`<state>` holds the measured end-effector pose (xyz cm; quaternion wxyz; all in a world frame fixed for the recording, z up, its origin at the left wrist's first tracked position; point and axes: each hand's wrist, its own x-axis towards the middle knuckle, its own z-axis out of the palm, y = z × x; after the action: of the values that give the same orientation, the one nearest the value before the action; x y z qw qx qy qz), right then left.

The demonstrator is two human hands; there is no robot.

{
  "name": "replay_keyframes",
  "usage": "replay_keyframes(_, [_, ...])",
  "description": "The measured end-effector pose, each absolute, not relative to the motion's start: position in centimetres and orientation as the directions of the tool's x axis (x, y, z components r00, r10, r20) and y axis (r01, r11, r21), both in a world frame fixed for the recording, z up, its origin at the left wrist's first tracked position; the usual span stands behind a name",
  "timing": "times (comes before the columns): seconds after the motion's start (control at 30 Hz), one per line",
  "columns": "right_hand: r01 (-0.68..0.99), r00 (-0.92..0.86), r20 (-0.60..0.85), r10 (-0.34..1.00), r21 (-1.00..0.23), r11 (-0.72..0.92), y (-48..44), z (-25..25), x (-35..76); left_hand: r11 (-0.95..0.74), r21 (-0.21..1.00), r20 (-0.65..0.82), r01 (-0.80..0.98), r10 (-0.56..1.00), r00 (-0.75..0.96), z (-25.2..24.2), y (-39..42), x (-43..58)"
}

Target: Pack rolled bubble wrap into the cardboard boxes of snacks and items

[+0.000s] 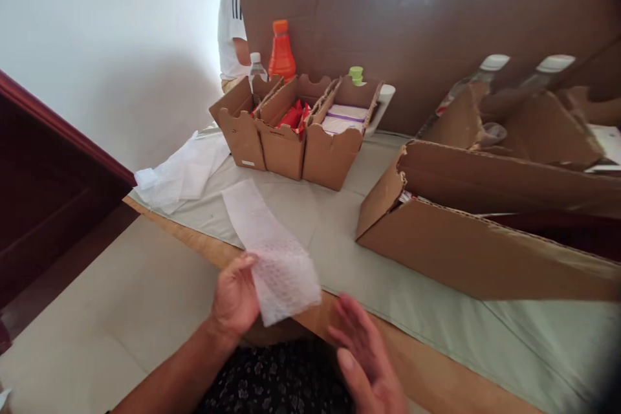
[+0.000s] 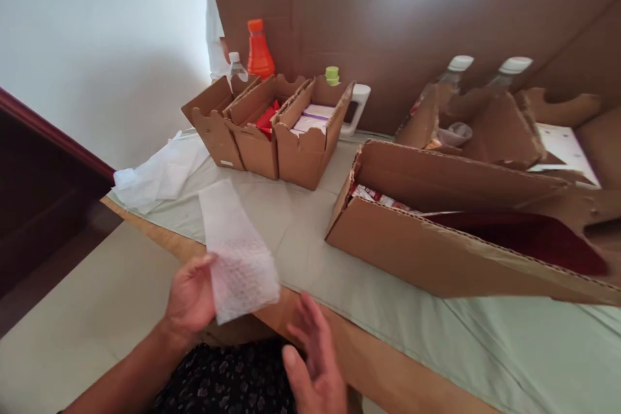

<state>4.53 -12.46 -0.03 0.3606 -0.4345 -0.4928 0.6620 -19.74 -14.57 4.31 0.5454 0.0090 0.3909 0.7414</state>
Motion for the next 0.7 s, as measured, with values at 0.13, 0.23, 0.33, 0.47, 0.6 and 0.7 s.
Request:
replay_keyframes(0.13, [-0.228,-0.497,-0.351,0.794,-0.830,-0.509,-12.3,1.3,1.4,0.006,0.481,-0.425,-0.877,0.876,-0.227,3.2,-14.7,-15.2])
replay_keyframes(0.23, [-0.282,-0.418,-0.415,0.808,-0.786,-0.550,-11.2,1.7,2.1,0.085,0.472,-0.439,-0.877,0.886,-0.150,3.1,-14.9,-13.4])
replay_keyframes(0.33, [-0.330,-0.291,-0.465,0.836,-0.771,-0.544,-10.3,1.8,3.3,0.180,0.483,-0.456,-0.857,0.887,-0.070,2.9,-15.2,-12.6])
replay_keyframes(0.47, [-0.318,-0.244,-0.507,0.827,-0.763,-0.562,-10.1,1.4,4.2,0.254,0.489,-0.470,-0.835,0.883,-0.007,2.1,-15.5,-12.8])
replay_keyframes(0.6, [-0.219,-0.382,-0.484,0.787,-0.780,-0.586,-11.0,0.9,6.2,0.160,0.490,-0.527,-0.857,0.837,-0.146,1.7,-15.1,-15.1])
replay_keyframes(0.7, [-0.097,-0.410,-0.454,0.791,-0.840,-0.533,-11.9,1.1,8.3,0.080,0.577,-0.566,-0.813,0.756,-0.328,2.2,-14.2,-17.5])
